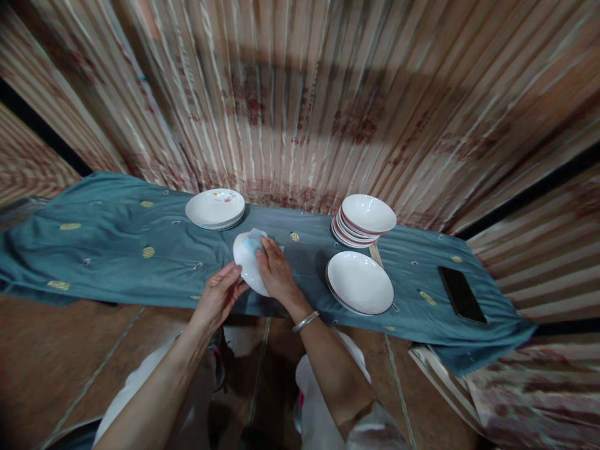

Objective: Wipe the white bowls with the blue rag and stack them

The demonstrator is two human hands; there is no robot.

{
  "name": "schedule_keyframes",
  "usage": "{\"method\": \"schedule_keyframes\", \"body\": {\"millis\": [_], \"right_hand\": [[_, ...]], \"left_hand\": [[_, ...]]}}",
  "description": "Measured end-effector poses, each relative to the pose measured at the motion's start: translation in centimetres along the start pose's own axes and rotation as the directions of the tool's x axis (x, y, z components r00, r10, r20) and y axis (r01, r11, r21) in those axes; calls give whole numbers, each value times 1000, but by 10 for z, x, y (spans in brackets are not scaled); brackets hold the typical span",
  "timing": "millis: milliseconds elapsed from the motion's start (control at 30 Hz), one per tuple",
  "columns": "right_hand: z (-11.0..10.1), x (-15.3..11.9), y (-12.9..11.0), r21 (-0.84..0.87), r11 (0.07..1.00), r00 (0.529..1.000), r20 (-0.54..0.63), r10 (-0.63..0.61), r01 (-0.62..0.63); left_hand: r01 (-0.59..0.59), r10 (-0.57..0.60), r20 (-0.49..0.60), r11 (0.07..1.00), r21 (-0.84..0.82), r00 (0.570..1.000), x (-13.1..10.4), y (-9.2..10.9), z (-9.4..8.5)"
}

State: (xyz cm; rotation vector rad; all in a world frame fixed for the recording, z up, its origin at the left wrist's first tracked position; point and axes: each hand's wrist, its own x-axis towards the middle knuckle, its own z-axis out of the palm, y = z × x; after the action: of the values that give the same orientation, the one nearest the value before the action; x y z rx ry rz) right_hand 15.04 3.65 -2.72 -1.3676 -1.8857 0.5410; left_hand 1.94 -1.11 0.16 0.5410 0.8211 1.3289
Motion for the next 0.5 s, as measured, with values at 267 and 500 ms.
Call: {"method": "schedule_keyframes", "body": {"millis": [267,500], "right_hand": [[-2,-2,22,-13,999,999,25,47,-47],[-12,-23,10,-14,1000,1000,13,20,-20]], "left_hand": [[-6,7,-29,1000,3,1000,2,0,-4],[-31,31,-25,999,11,999,3,1,-8]]}}
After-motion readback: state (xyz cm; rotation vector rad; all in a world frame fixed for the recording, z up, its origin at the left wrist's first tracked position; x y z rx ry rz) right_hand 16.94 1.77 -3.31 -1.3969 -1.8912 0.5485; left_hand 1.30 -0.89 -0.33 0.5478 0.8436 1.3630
